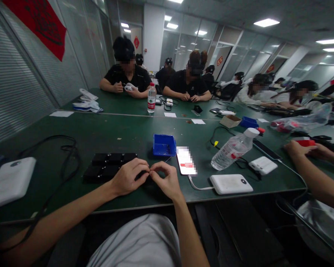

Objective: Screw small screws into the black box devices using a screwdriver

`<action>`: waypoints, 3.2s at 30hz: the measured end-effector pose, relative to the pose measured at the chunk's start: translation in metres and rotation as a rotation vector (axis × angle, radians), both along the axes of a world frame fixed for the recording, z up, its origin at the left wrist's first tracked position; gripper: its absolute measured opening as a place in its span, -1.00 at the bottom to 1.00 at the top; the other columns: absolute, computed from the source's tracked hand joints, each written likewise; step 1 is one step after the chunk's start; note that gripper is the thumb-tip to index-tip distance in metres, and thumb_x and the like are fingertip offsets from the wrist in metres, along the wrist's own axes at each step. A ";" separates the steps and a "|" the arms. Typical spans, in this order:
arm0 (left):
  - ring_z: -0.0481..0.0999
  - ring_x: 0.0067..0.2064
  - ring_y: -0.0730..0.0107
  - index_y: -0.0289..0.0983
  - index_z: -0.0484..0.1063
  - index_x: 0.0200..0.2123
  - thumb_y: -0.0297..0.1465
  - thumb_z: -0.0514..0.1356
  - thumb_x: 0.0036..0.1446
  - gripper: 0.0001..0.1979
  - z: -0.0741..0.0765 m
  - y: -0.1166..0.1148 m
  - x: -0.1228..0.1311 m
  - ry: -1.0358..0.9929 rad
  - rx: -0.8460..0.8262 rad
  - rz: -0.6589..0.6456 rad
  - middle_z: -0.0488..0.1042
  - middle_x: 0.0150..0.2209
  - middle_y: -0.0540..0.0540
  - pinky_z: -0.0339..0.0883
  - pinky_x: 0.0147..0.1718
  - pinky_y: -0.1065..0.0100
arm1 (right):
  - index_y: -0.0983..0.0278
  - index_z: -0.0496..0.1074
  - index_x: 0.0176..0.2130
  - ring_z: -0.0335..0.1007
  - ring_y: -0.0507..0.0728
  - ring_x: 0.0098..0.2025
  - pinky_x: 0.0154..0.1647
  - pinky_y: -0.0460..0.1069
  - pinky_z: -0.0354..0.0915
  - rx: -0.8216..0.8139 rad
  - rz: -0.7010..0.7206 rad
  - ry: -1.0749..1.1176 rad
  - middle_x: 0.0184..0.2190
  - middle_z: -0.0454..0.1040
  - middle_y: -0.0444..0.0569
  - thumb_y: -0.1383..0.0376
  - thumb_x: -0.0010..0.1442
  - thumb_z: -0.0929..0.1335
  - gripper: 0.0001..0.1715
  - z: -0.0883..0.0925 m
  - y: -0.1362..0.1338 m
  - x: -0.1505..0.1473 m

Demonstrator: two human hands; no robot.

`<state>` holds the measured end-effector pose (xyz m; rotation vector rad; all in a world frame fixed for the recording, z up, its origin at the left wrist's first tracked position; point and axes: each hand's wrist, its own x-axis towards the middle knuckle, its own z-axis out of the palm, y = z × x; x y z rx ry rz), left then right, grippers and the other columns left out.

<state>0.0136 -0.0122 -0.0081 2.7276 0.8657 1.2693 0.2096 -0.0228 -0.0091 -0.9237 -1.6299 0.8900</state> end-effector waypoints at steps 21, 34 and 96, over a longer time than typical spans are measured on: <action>0.45 0.06 0.03 -0.26 -0.13 0.45 -0.43 0.23 0.22 -0.16 -0.009 0.000 0.000 0.128 -0.378 -0.058 0.44 0.07 -0.24 0.34 0.14 -0.04 | 0.24 0.41 -0.29 0.26 0.01 -0.51 -0.46 -0.09 0.18 0.063 -0.123 -0.355 -0.50 0.39 -0.20 0.33 0.17 0.38 -0.95 -0.003 0.003 0.009; 0.44 0.10 0.04 -0.23 -0.17 0.47 -0.40 0.23 0.25 -0.15 -0.007 0.000 -0.001 0.153 -0.412 -0.047 0.45 0.10 -0.22 0.28 0.17 -0.02 | 0.25 0.43 -0.31 0.27 0.03 -0.50 -0.44 -0.07 0.19 0.068 -0.132 -0.415 -0.50 0.40 -0.17 0.35 0.18 0.36 -0.98 -0.002 0.003 0.008; 0.48 0.00 0.07 -0.26 0.40 0.06 -0.26 0.28 0.29 -0.66 0.002 -0.002 -0.002 0.225 -0.446 -0.092 0.52 -0.01 -0.19 0.40 0.05 0.06 | 0.23 0.44 0.15 0.48 0.22 0.03 0.09 0.09 0.37 0.082 -0.033 -0.864 0.02 0.50 0.08 0.51 0.31 0.29 -0.53 0.009 -0.008 0.030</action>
